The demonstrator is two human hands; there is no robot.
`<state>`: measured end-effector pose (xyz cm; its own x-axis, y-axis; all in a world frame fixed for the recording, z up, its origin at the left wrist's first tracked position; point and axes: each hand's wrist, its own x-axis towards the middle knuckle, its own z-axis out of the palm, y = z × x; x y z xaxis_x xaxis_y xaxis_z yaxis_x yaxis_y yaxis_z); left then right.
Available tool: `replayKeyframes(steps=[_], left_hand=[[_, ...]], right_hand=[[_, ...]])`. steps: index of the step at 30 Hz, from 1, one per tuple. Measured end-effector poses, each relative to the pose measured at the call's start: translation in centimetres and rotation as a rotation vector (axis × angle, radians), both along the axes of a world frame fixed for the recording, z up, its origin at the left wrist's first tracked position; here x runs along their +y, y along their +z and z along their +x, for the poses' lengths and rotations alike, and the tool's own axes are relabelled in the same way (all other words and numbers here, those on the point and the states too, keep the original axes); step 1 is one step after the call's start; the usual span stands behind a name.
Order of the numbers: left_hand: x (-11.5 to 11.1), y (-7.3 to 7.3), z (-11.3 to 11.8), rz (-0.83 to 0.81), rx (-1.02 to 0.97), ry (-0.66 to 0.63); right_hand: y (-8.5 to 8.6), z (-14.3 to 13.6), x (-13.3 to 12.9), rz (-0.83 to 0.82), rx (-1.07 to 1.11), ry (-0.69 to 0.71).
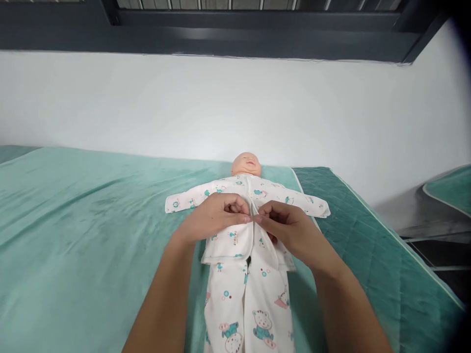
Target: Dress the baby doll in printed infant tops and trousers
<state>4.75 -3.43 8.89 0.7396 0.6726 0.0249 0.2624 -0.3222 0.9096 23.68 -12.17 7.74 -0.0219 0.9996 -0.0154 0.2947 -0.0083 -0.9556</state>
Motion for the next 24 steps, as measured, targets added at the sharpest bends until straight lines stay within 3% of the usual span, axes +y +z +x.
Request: replayKeyframes(steps=[6,14,24], left_hand=[[0.01,-0.13,-0.07,-0.096,-0.073,-0.019],[0.07,-0.12,-0.24,-0.193,-0.153,-0.066],[0.22,-0.69,0.06,-0.157,-0.115,-0.063]], right_hand=[[-0.79,0.00,0.65,0.007,0.215,0.007],[-0.69,-0.12,0.76,-0.012,0.238,0.051],[-0.62,-0.40,0.79,-0.034,0.240,0.026]])
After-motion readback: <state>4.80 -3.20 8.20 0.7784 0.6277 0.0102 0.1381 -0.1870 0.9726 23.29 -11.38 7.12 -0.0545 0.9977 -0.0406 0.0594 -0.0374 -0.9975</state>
